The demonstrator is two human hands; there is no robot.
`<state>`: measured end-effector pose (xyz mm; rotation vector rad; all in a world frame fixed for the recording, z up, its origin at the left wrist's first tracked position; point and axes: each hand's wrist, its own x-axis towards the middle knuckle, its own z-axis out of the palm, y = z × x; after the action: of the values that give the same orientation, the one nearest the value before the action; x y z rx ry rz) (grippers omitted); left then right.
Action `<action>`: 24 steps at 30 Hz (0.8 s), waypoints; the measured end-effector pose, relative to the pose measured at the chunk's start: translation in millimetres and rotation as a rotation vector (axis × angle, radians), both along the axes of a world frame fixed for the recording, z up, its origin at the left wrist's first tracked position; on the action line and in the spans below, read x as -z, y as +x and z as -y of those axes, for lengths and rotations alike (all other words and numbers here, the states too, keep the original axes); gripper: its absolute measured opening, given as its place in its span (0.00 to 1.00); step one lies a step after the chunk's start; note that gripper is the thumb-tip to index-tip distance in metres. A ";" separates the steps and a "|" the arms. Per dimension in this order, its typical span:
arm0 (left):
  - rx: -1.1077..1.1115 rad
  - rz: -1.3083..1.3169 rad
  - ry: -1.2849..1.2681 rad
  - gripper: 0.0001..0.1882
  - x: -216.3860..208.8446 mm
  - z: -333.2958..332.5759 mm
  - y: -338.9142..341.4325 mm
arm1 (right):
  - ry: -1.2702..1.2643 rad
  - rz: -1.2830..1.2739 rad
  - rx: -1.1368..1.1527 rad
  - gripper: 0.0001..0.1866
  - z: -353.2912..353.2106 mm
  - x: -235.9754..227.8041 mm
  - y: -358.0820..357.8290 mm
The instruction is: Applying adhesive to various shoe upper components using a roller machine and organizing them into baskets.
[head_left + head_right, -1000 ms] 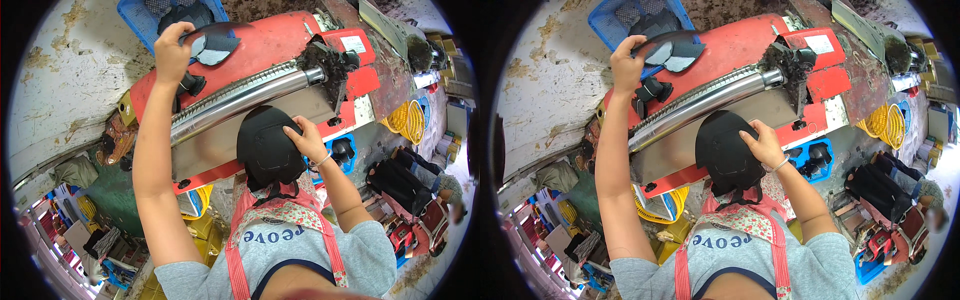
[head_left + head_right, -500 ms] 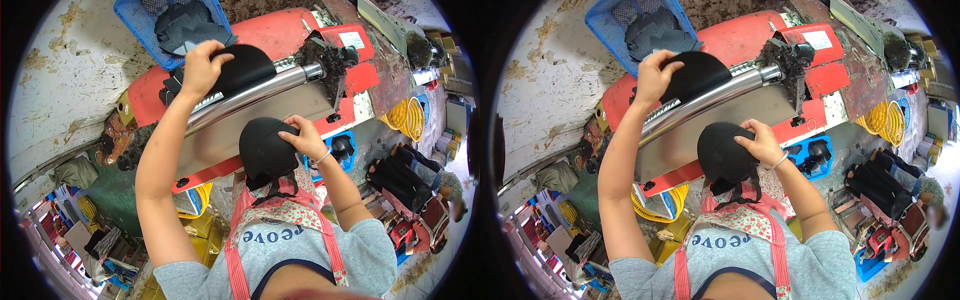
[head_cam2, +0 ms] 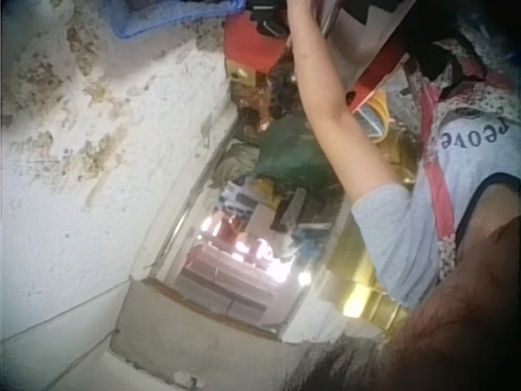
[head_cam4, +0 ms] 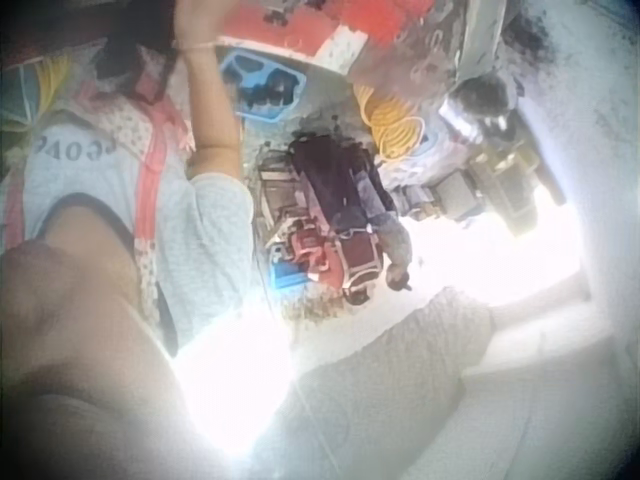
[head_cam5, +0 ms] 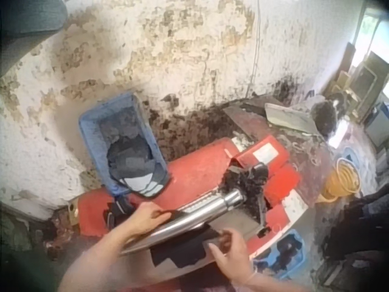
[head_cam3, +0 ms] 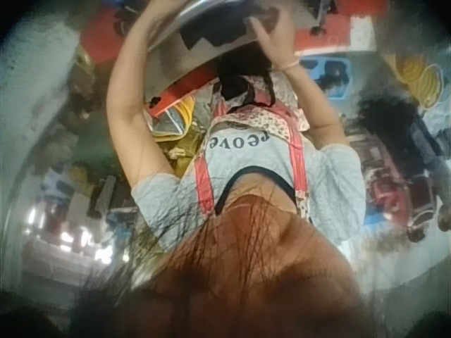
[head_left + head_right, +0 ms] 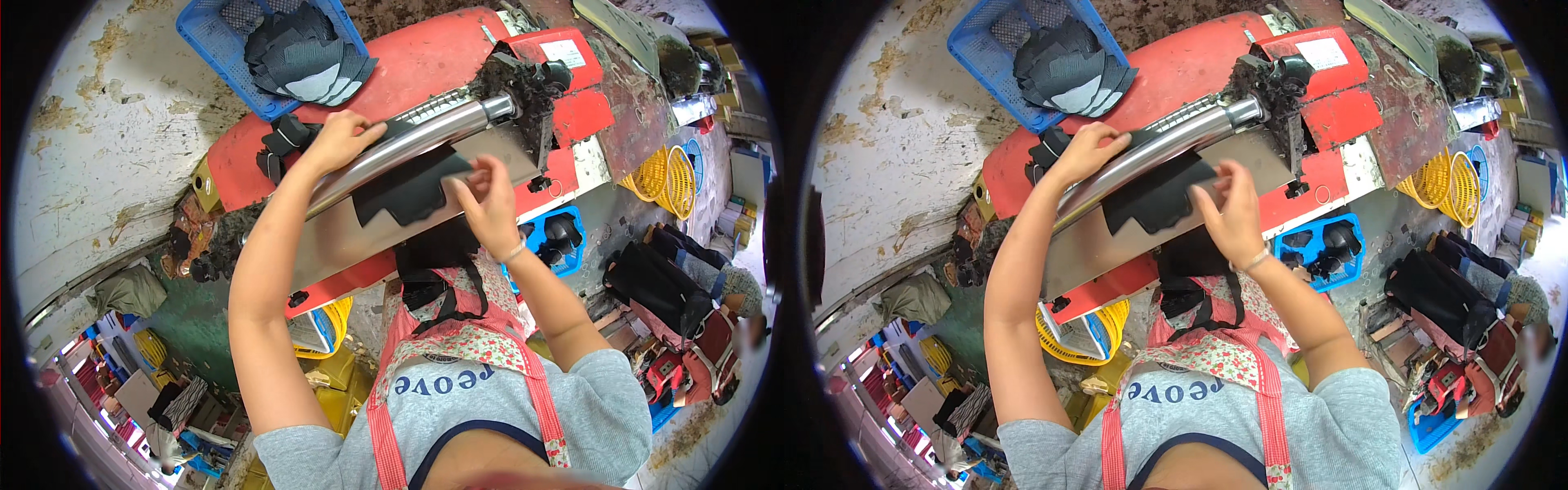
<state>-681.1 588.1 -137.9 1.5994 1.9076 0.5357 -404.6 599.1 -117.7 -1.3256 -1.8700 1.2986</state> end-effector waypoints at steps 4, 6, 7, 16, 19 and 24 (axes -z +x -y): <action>-0.153 -0.010 0.234 0.12 -26.1 -8.4 -12.6 | -0.012 0.083 -0.099 0.15 31.6 14.7 42.1; -0.153 -0.043 0.331 0.10 -46.3 -19.1 -24.5 | 0.230 0.285 -0.267 0.17 43.0 56.6 58.3; -0.160 -0.066 0.399 0.09 -53.4 -25.1 -31.8 | 0.170 0.357 -0.205 0.25 46.9 86.0 61.2; -0.128 -0.740 0.377 0.27 -56.2 -16.9 -82.2 | 0.176 0.628 -0.293 0.44 56.3 158.4 53.1; -0.066 -0.668 0.111 0.34 -28.7 14.4 -65.9 | 0.115 0.609 -0.201 0.43 60.7 152.6 46.0; -0.065 -0.525 0.231 0.30 -47.9 34.7 -10.5 | -0.030 0.516 -0.084 0.35 58.2 141.1 53.6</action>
<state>-691.6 553.4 -89.9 1.9787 2.3535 0.3982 -351.0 540.9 -258.8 -1.7379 -2.2703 1.0949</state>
